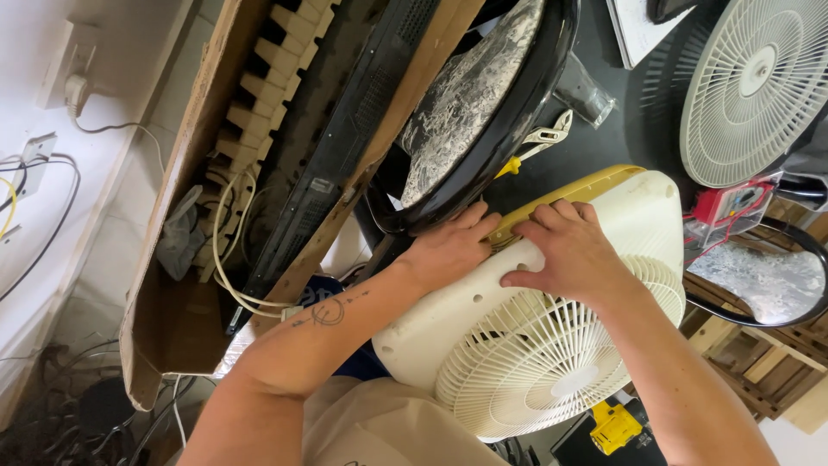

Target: Assembling an electric fan by attaching the blades to the motor shaft and securing the front protective grill.

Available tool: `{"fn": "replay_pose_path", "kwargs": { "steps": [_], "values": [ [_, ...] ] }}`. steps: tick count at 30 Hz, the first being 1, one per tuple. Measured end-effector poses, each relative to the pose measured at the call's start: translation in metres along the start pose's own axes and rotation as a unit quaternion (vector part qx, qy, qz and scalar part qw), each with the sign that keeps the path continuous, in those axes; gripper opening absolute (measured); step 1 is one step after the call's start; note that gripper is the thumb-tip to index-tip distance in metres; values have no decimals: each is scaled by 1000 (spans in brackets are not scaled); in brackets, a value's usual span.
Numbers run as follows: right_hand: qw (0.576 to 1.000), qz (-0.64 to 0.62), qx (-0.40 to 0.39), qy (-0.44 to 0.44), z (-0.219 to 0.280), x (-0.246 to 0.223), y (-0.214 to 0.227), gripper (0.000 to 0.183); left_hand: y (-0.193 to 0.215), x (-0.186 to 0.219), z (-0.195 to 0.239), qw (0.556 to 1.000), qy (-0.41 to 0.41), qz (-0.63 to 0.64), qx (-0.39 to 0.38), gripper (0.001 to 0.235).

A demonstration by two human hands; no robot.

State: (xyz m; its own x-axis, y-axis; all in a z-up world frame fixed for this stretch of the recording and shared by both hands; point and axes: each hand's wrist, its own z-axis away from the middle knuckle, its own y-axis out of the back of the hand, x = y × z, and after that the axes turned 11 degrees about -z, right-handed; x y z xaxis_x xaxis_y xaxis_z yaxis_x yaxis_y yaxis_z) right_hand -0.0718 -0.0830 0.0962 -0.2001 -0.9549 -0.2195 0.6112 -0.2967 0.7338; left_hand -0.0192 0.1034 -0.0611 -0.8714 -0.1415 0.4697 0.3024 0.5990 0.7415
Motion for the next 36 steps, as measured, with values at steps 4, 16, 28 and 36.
{"fn": "replay_pose_path", "kwargs": {
  "steps": [4,16,28,36],
  "values": [
    [999,-42,-3,13,2,10,4,71,11,-4,-2,995,-25,-4,-95,18],
    [990,-30,93,102,0,31,-25,77,3,7,36,941,151,278,-122,22],
    [952,-29,273,134,27,39,-46,69,55,22,29,916,232,297,-138,61],
    [819,-102,528,-200,262,52,-163,38,57,41,28,911,243,198,-269,84]
  ]
}}
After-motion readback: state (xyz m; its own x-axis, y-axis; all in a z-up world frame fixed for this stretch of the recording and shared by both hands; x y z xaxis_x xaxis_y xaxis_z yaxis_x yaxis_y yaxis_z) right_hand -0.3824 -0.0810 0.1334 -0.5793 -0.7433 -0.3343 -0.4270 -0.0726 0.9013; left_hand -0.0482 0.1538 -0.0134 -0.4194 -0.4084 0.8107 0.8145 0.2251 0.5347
